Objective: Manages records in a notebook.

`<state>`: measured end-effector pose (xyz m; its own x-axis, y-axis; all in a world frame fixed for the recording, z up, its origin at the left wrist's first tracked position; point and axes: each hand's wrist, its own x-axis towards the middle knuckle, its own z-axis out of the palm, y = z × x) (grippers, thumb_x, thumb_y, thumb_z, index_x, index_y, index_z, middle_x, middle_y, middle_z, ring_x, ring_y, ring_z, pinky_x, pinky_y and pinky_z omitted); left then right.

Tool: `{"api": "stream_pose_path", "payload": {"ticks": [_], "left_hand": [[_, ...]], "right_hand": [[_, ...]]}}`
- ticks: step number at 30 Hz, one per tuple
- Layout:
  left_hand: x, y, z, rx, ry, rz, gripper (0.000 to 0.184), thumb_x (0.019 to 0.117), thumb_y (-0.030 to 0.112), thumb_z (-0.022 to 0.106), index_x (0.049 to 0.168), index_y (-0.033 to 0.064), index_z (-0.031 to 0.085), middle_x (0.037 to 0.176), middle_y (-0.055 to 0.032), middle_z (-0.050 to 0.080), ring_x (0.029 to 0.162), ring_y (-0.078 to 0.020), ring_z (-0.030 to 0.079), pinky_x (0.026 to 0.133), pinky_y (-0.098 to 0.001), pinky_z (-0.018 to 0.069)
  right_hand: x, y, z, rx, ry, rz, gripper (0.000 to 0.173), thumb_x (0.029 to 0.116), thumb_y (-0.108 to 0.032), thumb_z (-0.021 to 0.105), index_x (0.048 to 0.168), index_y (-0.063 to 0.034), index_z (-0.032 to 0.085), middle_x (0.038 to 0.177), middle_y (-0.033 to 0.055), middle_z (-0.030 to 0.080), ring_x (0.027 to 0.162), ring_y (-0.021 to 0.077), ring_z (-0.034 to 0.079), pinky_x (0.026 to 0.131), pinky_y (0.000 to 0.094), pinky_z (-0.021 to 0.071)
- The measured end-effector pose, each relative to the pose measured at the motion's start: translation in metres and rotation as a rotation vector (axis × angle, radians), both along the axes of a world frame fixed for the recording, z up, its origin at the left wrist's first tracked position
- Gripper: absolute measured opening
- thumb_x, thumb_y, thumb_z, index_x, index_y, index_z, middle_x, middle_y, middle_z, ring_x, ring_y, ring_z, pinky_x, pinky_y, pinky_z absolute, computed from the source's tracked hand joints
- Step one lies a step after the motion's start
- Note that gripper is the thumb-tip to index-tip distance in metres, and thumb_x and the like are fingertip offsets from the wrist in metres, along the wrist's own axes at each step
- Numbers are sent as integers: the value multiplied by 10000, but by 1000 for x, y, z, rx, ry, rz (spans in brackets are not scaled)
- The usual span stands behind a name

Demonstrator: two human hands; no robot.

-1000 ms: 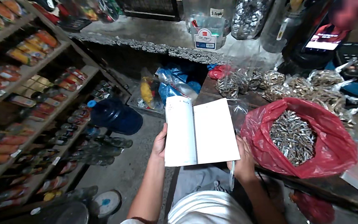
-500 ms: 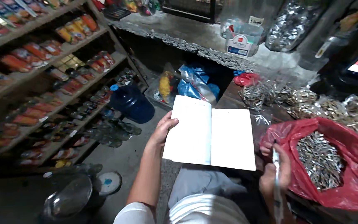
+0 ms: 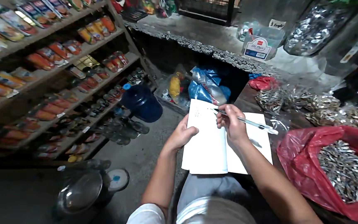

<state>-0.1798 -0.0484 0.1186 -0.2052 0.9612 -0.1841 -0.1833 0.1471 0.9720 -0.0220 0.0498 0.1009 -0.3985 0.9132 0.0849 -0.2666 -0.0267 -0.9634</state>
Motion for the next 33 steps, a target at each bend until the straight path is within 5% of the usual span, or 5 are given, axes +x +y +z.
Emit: {"api": "stream_pose_path", "payload": {"ticks": [5, 10, 19, 33], "left_hand": [[7, -4, 3, 24, -15, 36, 438, 873, -98, 444, 1298, 7, 466, 972, 33, 699, 829, 1, 689, 761, -191, 590], [8, -4, -4, 66, -92, 41, 336, 928, -82, 551, 1245, 13, 493, 949, 18, 732, 833, -49, 724, 787, -237, 619], [11, -5, 3, 56, -56, 31, 325, 936, -83, 519, 1254, -18, 521, 971, -1, 716, 851, -44, 711, 806, -226, 604], [13, -4, -4, 93, -50, 52, 245, 938, -95, 511, 1148, 15, 572, 906, 30, 731, 822, -25, 712, 789, -221, 606]], "right_hand": [[-28, -5, 2, -1, 45, -16, 278, 1084, -156, 447, 916, -87, 656, 681, -77, 619, 528, -14, 567, 507, 148, 509], [-46, -11, -2, 29, 156, -56, 316, 1045, -119, 522, 746, -125, 624, 601, -86, 580, 443, -39, 479, 434, 118, 433], [-59, -12, 9, 75, 89, -39, 374, 960, -39, 660, 616, -131, 546, 530, -83, 523, 437, -31, 447, 437, 131, 389], [-62, -16, 3, 190, 17, -38, 372, 947, -9, 649, 614, -114, 518, 523, -84, 499, 450, -36, 445, 454, 133, 401]]}}
